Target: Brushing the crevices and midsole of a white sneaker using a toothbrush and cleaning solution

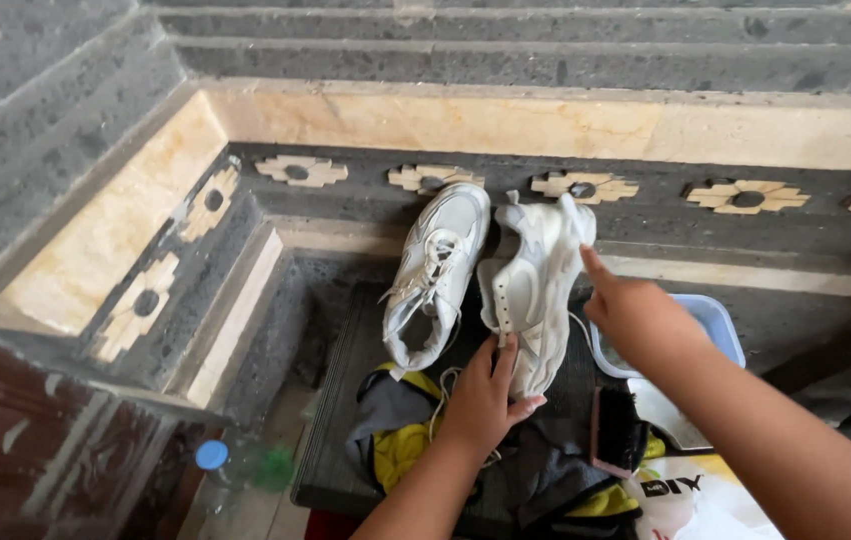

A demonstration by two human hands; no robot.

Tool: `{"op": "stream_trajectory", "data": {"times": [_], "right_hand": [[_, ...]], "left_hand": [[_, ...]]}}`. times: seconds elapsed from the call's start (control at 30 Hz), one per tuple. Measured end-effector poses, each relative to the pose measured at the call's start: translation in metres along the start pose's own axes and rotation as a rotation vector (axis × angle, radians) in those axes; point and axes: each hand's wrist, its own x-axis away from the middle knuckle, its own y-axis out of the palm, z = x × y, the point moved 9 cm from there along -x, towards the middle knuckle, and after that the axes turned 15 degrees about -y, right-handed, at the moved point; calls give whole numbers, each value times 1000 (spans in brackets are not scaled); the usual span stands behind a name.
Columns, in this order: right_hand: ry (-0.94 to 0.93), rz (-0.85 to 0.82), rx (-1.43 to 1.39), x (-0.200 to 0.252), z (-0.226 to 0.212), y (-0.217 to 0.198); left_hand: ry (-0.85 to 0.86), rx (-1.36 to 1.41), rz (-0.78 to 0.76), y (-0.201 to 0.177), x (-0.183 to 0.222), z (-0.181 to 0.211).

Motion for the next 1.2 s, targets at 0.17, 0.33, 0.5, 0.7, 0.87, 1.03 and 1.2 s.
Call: {"op": "stream_trajectory", "data": {"times": [0.17, 0.33, 0.5, 0.7, 0.87, 1.03, 1.2], "right_hand": [[-61, 106, -46, 12, 4, -15], [-101, 85, -23, 32, 20, 11], [-149, 89, -78, 14, 43, 34], [-167, 165, 15, 4, 8, -5], [-167, 240, 196, 0, -3, -19], [-141, 186, 204, 31, -7, -9], [-164, 196, 268, 33, 1, 2]], "left_hand": [[64, 24, 111, -24, -2, 16], [76, 35, 140, -36, -4, 23], [52, 27, 123, -38, -7, 26], [-10, 110, 98, -34, -7, 12], [27, 52, 109, -34, -3, 18], [32, -15, 127, -23, -3, 14], [50, -62, 155, -24, -6, 17]]}}
